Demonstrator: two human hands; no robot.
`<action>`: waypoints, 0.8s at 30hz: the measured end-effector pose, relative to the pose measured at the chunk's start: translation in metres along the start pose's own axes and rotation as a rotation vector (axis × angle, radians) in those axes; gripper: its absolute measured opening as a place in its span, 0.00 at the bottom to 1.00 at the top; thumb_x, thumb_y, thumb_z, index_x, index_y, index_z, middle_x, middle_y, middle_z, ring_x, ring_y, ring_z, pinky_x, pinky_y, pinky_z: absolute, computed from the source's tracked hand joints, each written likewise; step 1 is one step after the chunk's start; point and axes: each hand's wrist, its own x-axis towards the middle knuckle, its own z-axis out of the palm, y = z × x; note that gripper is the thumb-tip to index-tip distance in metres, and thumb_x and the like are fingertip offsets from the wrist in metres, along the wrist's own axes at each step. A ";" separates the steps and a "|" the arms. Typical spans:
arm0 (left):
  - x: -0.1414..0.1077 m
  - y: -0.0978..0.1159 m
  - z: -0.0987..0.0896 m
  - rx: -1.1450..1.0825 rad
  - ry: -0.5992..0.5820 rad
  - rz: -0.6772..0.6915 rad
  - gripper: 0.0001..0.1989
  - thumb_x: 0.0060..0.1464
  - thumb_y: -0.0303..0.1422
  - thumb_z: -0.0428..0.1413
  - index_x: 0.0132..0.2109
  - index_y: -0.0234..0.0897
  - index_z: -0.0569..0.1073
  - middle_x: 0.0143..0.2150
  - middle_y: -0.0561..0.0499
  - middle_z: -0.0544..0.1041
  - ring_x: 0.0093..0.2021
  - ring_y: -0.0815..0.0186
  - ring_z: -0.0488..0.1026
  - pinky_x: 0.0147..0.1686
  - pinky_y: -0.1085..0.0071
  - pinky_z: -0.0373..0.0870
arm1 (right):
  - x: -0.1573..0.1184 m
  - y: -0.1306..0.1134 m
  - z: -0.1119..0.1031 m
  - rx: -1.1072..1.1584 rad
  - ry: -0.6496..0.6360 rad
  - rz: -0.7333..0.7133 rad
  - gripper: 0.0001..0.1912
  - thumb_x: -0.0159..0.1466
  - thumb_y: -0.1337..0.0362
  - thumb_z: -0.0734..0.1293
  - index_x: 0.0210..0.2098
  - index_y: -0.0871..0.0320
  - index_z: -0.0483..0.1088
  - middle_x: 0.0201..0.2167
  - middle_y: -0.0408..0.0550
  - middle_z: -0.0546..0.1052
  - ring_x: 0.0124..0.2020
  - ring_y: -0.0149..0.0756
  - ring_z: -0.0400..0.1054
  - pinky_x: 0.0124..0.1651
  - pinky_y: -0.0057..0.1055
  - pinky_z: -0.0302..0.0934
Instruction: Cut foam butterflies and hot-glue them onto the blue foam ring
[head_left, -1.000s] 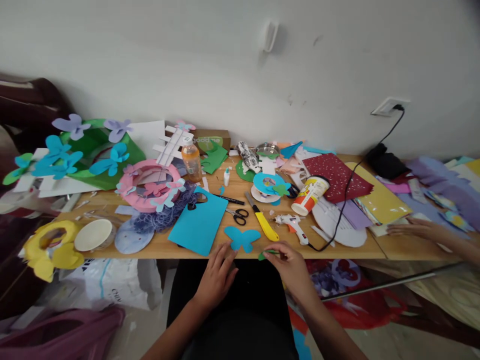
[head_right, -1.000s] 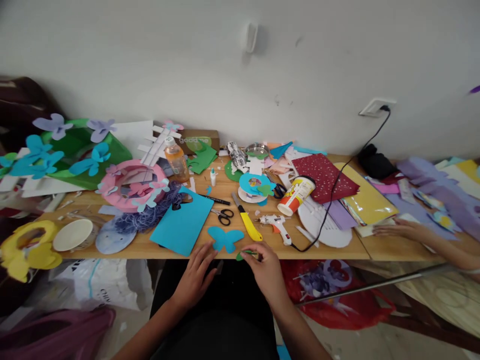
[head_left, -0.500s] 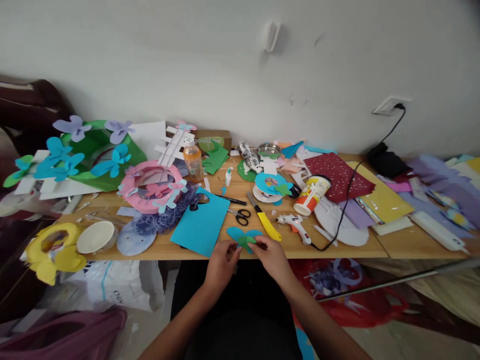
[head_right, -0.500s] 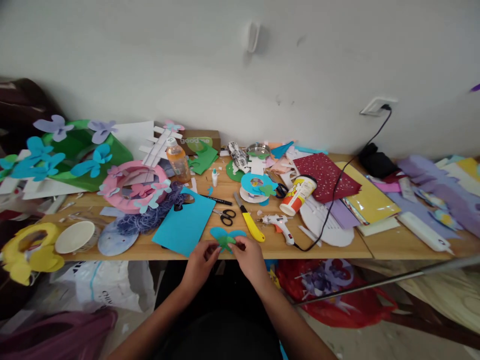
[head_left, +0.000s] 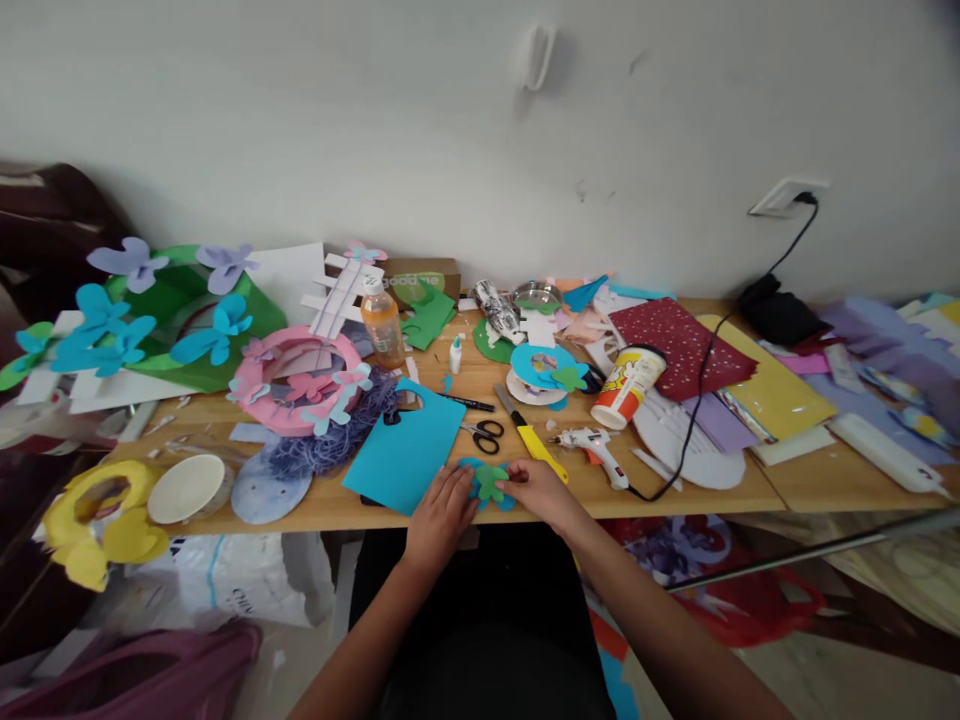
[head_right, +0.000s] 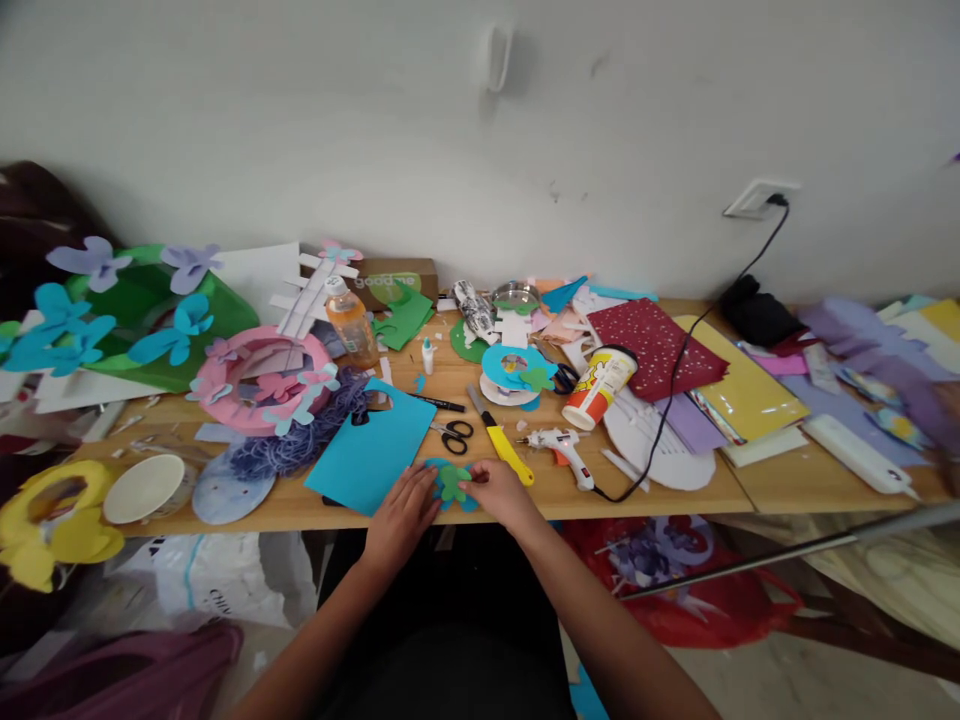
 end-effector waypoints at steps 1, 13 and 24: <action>0.000 0.000 0.000 0.013 0.002 -0.006 0.21 0.64 0.32 0.53 0.62 0.35 0.64 0.56 0.43 0.76 0.62 0.57 0.68 0.61 0.57 0.68 | 0.002 0.002 0.001 0.001 0.000 0.013 0.08 0.52 0.60 0.71 0.26 0.57 0.71 0.24 0.43 0.78 0.27 0.35 0.72 0.32 0.30 0.66; 0.004 0.001 -0.005 0.025 -0.054 -0.003 0.16 0.64 0.31 0.52 0.57 0.42 0.72 0.55 0.45 0.76 0.61 0.56 0.69 0.59 0.57 0.70 | 0.005 0.001 0.008 -0.030 0.129 0.074 0.14 0.49 0.66 0.72 0.29 0.53 0.62 0.19 0.36 0.73 0.23 0.36 0.72 0.25 0.29 0.64; 0.004 0.002 -0.008 0.067 -0.112 0.006 0.16 0.63 0.32 0.54 0.57 0.45 0.72 0.57 0.45 0.73 0.62 0.56 0.66 0.59 0.57 0.69 | 0.002 -0.012 0.006 -0.162 0.147 0.057 0.13 0.49 0.67 0.70 0.29 0.52 0.62 0.20 0.37 0.72 0.23 0.35 0.69 0.25 0.29 0.60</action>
